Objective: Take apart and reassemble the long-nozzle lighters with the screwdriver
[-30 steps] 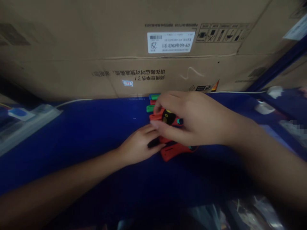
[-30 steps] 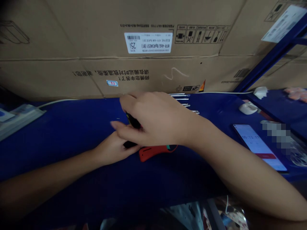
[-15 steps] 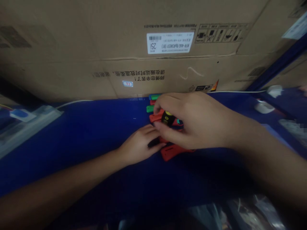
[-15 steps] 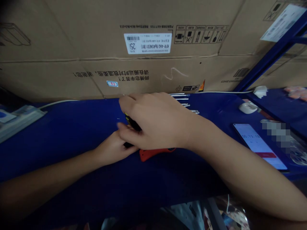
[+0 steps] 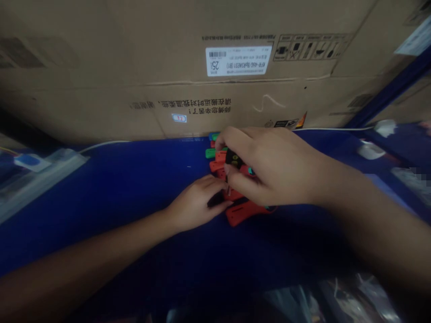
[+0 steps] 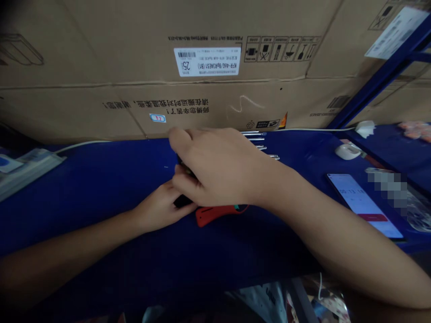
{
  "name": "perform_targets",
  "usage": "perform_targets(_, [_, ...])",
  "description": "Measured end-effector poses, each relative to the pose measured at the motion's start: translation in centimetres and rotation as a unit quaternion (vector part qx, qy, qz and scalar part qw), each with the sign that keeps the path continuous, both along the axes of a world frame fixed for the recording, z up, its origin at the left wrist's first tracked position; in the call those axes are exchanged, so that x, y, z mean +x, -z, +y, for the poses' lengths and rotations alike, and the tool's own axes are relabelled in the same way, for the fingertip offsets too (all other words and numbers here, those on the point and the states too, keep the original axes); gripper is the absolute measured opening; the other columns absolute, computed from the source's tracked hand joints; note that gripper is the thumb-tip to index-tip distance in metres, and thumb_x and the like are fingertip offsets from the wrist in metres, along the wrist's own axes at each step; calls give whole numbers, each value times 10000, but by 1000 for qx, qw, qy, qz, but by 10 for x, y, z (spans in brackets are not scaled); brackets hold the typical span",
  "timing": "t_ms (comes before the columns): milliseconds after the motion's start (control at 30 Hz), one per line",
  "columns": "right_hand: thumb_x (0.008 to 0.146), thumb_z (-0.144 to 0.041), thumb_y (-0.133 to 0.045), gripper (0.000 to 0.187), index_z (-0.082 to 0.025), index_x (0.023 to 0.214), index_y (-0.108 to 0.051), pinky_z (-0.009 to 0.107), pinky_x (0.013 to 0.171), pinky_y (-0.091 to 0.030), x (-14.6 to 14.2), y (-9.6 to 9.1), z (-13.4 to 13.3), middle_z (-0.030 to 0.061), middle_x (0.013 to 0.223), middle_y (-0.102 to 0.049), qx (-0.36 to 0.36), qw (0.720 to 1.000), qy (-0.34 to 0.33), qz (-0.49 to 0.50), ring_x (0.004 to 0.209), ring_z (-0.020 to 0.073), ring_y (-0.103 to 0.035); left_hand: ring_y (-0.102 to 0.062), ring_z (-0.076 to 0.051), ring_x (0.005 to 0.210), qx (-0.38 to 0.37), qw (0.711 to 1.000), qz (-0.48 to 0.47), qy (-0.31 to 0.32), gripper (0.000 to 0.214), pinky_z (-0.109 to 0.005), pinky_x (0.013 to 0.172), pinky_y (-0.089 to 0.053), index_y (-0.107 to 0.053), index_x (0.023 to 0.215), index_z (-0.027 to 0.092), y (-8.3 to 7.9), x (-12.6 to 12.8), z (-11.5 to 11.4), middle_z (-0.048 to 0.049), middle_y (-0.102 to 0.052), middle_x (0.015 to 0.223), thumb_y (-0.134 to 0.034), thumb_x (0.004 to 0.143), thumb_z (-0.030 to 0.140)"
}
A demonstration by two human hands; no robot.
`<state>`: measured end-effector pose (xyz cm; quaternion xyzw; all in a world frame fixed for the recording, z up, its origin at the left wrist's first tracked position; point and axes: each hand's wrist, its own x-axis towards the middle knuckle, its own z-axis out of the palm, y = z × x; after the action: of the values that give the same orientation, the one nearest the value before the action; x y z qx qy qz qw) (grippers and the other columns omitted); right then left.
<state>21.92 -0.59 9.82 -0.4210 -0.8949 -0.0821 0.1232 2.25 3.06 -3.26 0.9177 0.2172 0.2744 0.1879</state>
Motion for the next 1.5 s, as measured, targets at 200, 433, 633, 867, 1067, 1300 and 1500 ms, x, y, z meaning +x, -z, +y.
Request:
perform_targets(200, [990,-368,-419,292,-141,1039,-596,290,595,-307,0,1,1,76,868,-669,1,1000,-28,8,705,174,-563,-667,-250,1048,-11,1000,1,-5,225,-415,911,-564,-633,1110,186,0,-1,0,-88,-698,1102,-645,913,295])
perform_targets(433, [958,-332,-443,242,-146,1010,-589,280,573,-287,0,-1,-1,63,864,-656,-6,1000,-15,11,652,151,-524,-670,-249,1020,8,1000,-3,-7,209,-417,905,-565,-624,1087,187,1,0,0,-85,-697,1069,-654,910,295])
perform_targets(633, [954,-317,-451,227,-160,1032,-596,279,558,-283,1,1,1,44,873,-674,13,999,-43,14,658,157,-556,-667,-245,1039,11,1000,-3,-11,246,-399,917,-562,-620,1125,192,2,0,0,-81,-691,1091,-666,903,287])
perform_targets(867, [982,-364,-404,323,-129,1132,-566,292,535,-282,0,3,1,46,780,-668,29,999,-23,-5,570,167,-523,-663,-245,1037,5,1000,-13,1,273,-415,919,-558,-617,1133,185,3,-1,2,-86,-692,1090,-688,891,290])
perform_targets(1067, [998,-366,-356,348,-108,1183,-498,285,548,-314,0,5,2,59,835,-664,1,997,-69,-17,597,159,-535,-671,-248,1024,-2,1000,-12,1,232,-408,896,-568,-628,1103,173,2,0,1,-93,-701,1074,-654,908,295])
perform_targets(1300, [975,-380,-404,380,-97,1216,-482,278,558,-306,-2,3,-1,56,799,-674,-25,998,-61,0,584,155,-524,-675,-243,977,-28,1000,1,-2,175,-399,881,-567,-637,1038,169,0,0,0,-82,-702,1008,-630,920,296])
perform_targets(1500, [976,-359,-382,300,-131,1034,-568,279,556,-267,-4,-2,-4,56,757,-649,-42,998,-50,1,570,137,-489,-665,-248,971,-32,999,7,2,197,-400,858,-564,-638,1023,155,-1,0,1,-90,-698,1000,-622,925,326])
